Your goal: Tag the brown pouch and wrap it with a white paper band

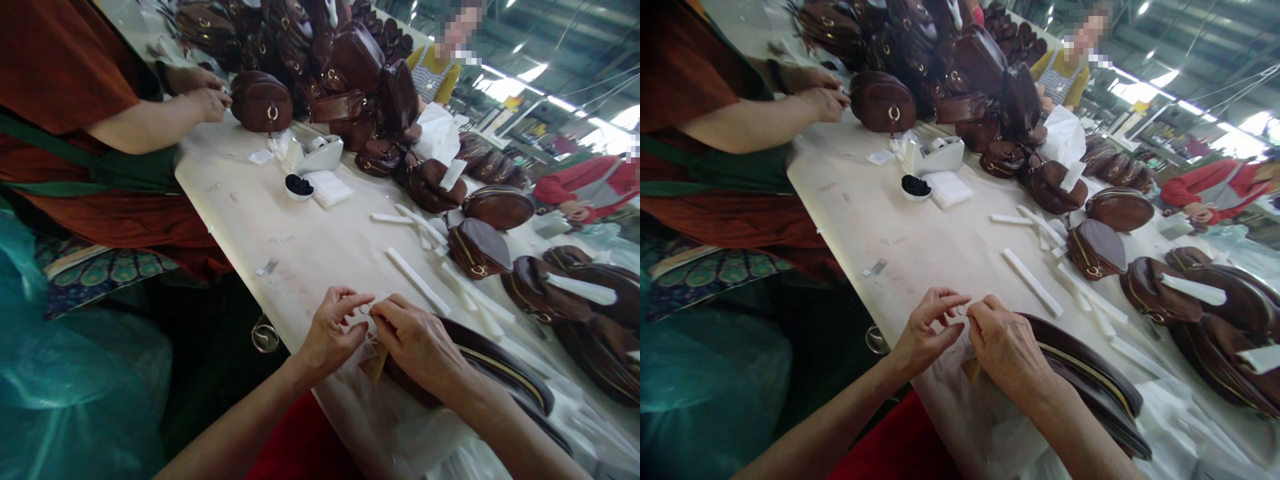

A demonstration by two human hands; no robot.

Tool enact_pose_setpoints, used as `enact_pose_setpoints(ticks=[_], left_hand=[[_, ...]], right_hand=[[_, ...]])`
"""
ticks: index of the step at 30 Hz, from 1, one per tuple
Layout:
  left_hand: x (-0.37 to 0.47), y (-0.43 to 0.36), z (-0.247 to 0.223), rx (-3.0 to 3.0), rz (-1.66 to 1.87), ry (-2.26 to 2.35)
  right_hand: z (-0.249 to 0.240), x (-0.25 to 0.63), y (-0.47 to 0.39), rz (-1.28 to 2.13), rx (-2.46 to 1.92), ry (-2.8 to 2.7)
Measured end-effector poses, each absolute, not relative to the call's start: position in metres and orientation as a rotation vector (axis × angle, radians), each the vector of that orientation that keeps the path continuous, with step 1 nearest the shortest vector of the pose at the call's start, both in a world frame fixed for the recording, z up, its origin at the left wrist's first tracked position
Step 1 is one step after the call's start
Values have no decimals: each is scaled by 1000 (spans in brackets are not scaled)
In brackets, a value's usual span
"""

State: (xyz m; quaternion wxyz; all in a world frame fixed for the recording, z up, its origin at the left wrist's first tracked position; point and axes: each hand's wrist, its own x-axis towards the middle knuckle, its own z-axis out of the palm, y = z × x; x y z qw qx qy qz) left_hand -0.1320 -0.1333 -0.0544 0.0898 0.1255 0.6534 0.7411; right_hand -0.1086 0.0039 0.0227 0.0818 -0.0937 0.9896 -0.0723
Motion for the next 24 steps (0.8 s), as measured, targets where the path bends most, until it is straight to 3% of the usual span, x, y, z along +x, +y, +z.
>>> enact_pose_setpoints(ticks=[10,19,24], left_hand=[[-136,-129,-51,483,2184,2062],[-142,-136,-47,176,2165,1024],[-147,-137,-53,-49,2202,774]], right_hand=[[18,-105,1,-16,-341,3046],[21,-102,0,-32,-270,3039],[22,-106,6,-139,-267,3074]])
